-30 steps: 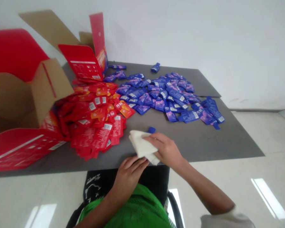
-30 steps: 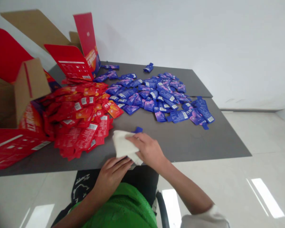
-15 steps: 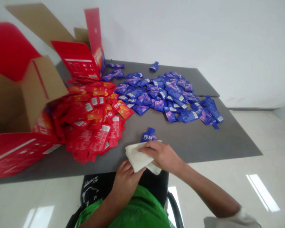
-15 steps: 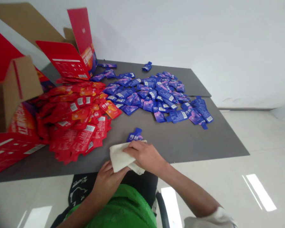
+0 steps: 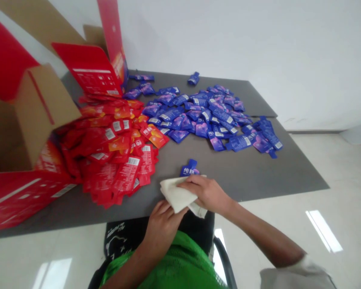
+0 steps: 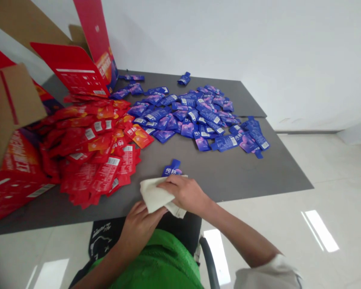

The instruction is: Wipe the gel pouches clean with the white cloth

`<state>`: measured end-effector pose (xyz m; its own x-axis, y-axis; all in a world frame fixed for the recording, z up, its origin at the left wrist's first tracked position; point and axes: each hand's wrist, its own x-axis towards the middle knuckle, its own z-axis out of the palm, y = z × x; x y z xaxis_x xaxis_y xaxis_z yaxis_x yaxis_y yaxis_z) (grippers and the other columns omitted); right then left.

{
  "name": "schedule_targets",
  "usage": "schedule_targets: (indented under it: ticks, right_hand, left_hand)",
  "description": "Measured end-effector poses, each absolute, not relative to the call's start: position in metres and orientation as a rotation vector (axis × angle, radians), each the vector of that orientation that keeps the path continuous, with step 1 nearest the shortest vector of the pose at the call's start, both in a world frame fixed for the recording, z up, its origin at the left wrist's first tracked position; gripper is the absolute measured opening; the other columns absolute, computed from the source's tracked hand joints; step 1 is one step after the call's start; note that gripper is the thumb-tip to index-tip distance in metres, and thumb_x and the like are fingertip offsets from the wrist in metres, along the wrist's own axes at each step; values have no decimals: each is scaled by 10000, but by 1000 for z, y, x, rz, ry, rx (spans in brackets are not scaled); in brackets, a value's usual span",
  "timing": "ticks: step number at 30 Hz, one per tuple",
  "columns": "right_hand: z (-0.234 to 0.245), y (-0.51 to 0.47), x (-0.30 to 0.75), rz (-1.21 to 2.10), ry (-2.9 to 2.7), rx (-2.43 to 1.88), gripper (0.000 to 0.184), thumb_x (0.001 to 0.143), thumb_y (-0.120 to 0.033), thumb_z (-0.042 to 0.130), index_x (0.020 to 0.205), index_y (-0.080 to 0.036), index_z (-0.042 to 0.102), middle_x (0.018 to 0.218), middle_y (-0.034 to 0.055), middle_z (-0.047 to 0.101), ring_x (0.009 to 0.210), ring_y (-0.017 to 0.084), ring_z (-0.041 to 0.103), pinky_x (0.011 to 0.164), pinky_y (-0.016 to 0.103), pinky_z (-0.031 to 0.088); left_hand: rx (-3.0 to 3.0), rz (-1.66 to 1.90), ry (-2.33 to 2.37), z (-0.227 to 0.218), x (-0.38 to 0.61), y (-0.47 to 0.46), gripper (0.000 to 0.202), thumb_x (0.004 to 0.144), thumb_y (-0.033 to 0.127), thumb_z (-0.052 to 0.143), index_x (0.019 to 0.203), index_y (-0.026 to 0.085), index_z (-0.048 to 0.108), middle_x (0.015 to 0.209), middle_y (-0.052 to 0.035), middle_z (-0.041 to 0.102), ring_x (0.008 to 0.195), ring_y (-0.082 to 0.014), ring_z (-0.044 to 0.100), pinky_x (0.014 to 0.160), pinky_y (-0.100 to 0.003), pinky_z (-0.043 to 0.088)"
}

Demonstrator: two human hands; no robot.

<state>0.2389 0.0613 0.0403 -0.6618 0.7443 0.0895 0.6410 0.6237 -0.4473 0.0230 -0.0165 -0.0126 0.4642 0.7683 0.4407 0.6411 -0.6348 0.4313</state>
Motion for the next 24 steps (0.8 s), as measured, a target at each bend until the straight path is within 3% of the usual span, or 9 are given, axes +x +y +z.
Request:
schedule_targets:
  ticks: [3,5,8,12,16,18,21,24]
  right_hand:
    - [43,92,250,422,-2523,-1413,488,902,-93,620,1371,-228,633,1256,95,679,1085,225,691,912,306,568]
    - [51,103,256,319,-2459,-1506,472,906,-90,601,1363,-200,641,1233,116,676,1091,247,685,923,329,566]
    - [57,84,252,361,-2428,-1324,520,916,-93,570,1420,-222,589,1262,108,665,1130,234,670,932,316,560]
    - [45,56,240,546,-2582,-1074,430,938,-139,604,1353,-247,635,1221,71,698,1059,198,695,917,291,566]
    - [43,90,247,437,-2540,-1369,510,889,-77,615,1376,-230,636,1241,95,682,1067,218,696,910,299,573]
    - [51,101,253,341,-2477,-1483,528,881,-63,599,1386,-213,634,1237,110,676,1081,242,691,900,318,581]
    - [58,85,251,365,-2451,-1327,535,905,-88,577,1422,-224,603,1263,109,666,1112,239,683,914,318,578]
    - [50,58,242,504,-2553,-1106,454,939,-143,592,1379,-250,628,1228,82,694,1043,204,702,890,293,580]
  left_hand:
    - [2478,912,1172,-11,23,-15,260,1069,209,508,1211,239,723,1227,-8,772,1169,-222,690,955,-387,504]
    - [2469,912,1167,-10,23,-14,270,1083,220,479,1203,239,720,1284,2,749,1227,-215,667,961,-379,503]
    - [2463,933,1196,-10,25,-14,253,1075,222,499,1163,246,734,1207,7,779,1152,-214,700,935,-378,514]
    - [2491,974,1253,-11,26,-15,217,1042,226,564,998,259,774,900,6,807,847,-211,737,844,-387,534]
    - [2467,922,1199,-11,25,-14,259,1067,212,510,1170,244,745,1180,-25,787,1155,-208,703,931,-369,532]
    - [2460,929,1189,-11,25,-14,270,1074,215,493,1182,238,739,1238,-24,768,1215,-205,679,952,-370,532]
    - [2456,938,1198,-12,25,-13,254,1064,223,518,1158,245,752,1174,-25,788,1150,-205,704,938,-367,541]
    - [2485,931,1230,-11,24,-13,223,1037,222,572,1023,261,792,910,-27,805,909,-206,739,878,-368,549]
